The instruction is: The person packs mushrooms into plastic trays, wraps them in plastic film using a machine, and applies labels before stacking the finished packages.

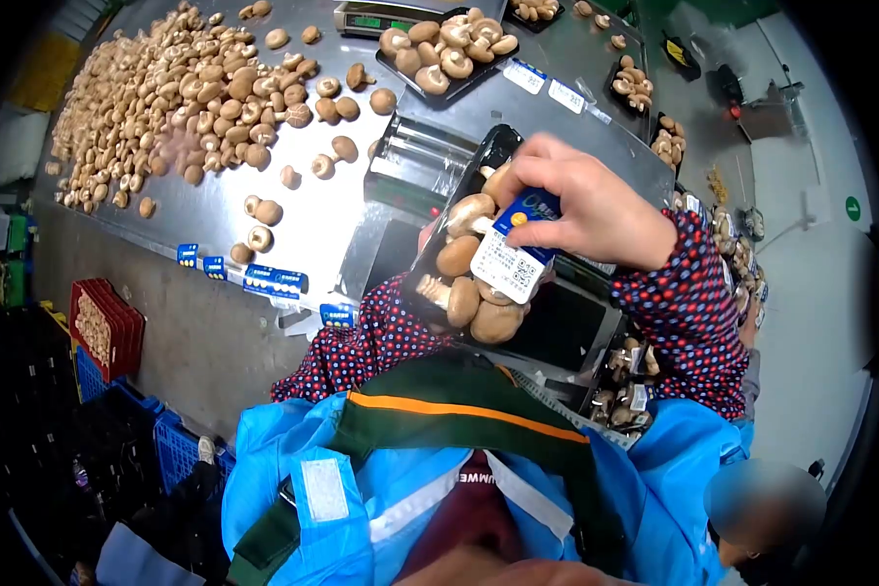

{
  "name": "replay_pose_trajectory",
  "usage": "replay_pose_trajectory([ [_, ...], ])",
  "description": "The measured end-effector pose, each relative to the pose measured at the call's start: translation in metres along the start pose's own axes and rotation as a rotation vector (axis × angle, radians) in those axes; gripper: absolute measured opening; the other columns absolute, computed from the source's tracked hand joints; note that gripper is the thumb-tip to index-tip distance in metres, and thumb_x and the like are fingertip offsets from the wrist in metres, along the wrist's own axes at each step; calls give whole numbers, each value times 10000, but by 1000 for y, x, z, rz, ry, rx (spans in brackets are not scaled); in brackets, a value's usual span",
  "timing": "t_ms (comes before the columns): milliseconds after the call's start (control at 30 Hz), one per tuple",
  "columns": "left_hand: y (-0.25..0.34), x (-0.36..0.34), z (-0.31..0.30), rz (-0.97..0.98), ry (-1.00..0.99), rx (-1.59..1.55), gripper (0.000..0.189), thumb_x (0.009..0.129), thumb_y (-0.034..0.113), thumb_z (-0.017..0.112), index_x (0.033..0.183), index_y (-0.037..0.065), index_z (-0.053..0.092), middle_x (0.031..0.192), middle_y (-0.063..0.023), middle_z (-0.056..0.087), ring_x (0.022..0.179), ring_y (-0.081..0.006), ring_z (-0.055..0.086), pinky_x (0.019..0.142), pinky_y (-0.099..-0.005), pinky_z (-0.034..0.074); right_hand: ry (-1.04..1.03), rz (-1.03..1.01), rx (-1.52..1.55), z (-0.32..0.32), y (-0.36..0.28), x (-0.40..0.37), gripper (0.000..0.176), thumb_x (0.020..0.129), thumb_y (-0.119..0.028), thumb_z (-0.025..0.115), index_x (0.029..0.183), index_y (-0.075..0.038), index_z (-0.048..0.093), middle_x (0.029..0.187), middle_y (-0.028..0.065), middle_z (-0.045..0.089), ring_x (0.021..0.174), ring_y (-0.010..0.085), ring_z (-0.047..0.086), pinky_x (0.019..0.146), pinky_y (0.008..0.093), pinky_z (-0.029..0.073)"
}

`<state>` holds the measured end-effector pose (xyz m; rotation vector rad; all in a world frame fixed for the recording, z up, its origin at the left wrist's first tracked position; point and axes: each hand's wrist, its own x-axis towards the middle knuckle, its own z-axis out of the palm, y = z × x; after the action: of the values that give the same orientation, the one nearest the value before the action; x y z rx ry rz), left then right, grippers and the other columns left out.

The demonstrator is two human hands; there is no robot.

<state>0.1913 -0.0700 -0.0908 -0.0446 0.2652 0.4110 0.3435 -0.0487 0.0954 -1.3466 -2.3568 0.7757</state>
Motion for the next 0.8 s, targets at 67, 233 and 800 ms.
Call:
replay_pose_trajectory([
  [67, 0, -22, 27, -53, 73, -24, 435, 951, 231, 400, 1347, 81, 302, 1202, -110, 481, 999, -284, 569, 702, -382, 536, 381, 78, -281, 9, -13, -7, 402, 716, -75, 674, 1099, -78, 552, 1036, 128, 559, 911, 292, 567, 804, 345, 464],
  [233, -14, -11, 20, 99, -332, -92, 482, 937, 238, 432, 1370, 93, 278, 1294, -145, 423, 1126, -290, 497, 818, -368, 506, 761, 125, -623, 53, -27, -56, 428, 779, -108, 604, 1182, 1, 510, 1213, 156, 522, 1151, 315, 476, 1030, 480, 253],
  [800, -36, 13, 91, -418, -256, -59, 535, 909, 412, 411, 1328, 87, 346, 1347, -114, 383, 1152, -203, 440, 973, -387, 366, 1343, 222, 1472, 135, 3, -144, 604, 923, -376, 446, 1402, -91, 215, 1377, 103, 342, 1249, 222, 359, 1038, 381, 309],
])
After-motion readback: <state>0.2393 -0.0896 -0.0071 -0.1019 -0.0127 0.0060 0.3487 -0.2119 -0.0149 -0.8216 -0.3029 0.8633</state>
